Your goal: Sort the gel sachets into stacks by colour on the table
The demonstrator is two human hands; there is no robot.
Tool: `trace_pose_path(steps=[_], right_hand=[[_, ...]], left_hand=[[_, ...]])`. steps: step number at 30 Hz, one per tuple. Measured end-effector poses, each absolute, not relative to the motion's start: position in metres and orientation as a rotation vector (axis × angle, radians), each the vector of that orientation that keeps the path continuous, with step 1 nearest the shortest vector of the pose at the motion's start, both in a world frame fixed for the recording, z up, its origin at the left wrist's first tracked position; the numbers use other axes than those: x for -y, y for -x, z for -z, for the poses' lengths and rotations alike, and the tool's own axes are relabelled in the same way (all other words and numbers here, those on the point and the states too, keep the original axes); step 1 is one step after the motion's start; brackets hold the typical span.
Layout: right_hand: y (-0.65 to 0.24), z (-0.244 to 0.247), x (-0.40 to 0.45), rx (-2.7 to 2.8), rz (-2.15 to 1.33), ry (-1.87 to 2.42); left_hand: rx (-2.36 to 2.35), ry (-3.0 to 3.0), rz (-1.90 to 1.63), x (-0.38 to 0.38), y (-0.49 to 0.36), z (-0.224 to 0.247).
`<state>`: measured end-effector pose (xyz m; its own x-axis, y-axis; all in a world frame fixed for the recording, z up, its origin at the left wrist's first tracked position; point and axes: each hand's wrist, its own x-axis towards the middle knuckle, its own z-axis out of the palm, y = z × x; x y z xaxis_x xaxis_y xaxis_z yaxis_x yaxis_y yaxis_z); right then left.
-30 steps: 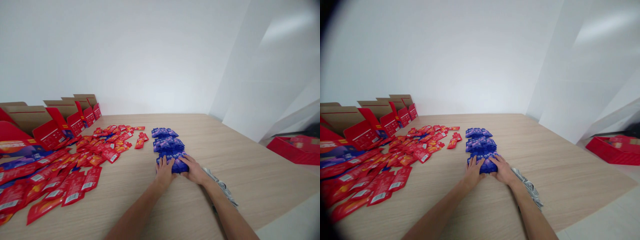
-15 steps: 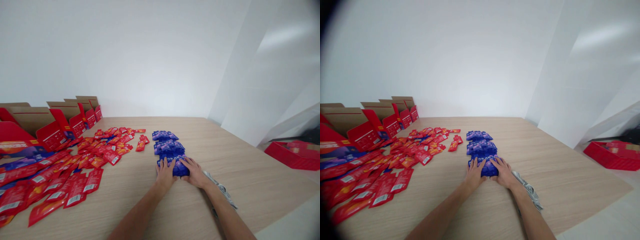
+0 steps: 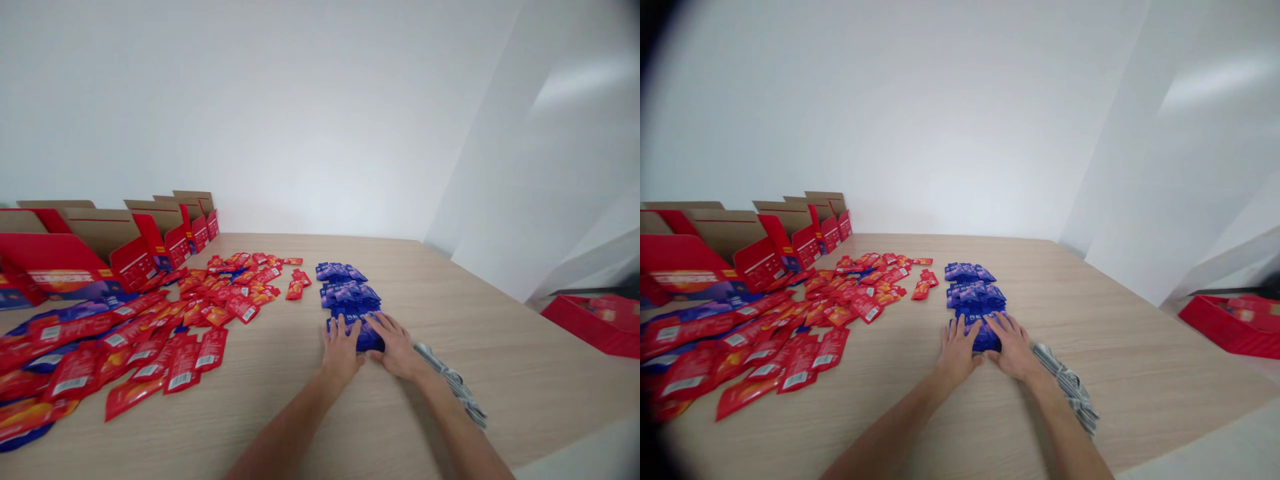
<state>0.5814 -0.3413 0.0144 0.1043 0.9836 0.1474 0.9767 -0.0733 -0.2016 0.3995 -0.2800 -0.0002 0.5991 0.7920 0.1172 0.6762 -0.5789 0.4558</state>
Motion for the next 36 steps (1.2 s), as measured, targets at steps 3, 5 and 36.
trace_pose_path(steps=[3,5,36], right_hand=[[-0.56,-0.016,0.335,1.96,0.003,2.107],[-0.542,-0.014,0.328,1.972,0.019,2.079],[-0.193,0.011,0.198,2.114,-0.201,1.519]], left_hand=[[-1.205,-2.471,-0.469,0.281,-0.378,-0.005],[-1.241,-2.484,-0.481,0.28,-0.36,-0.008],[-2.064,-2.21,-0.55,0.182,-0.042,-0.015]])
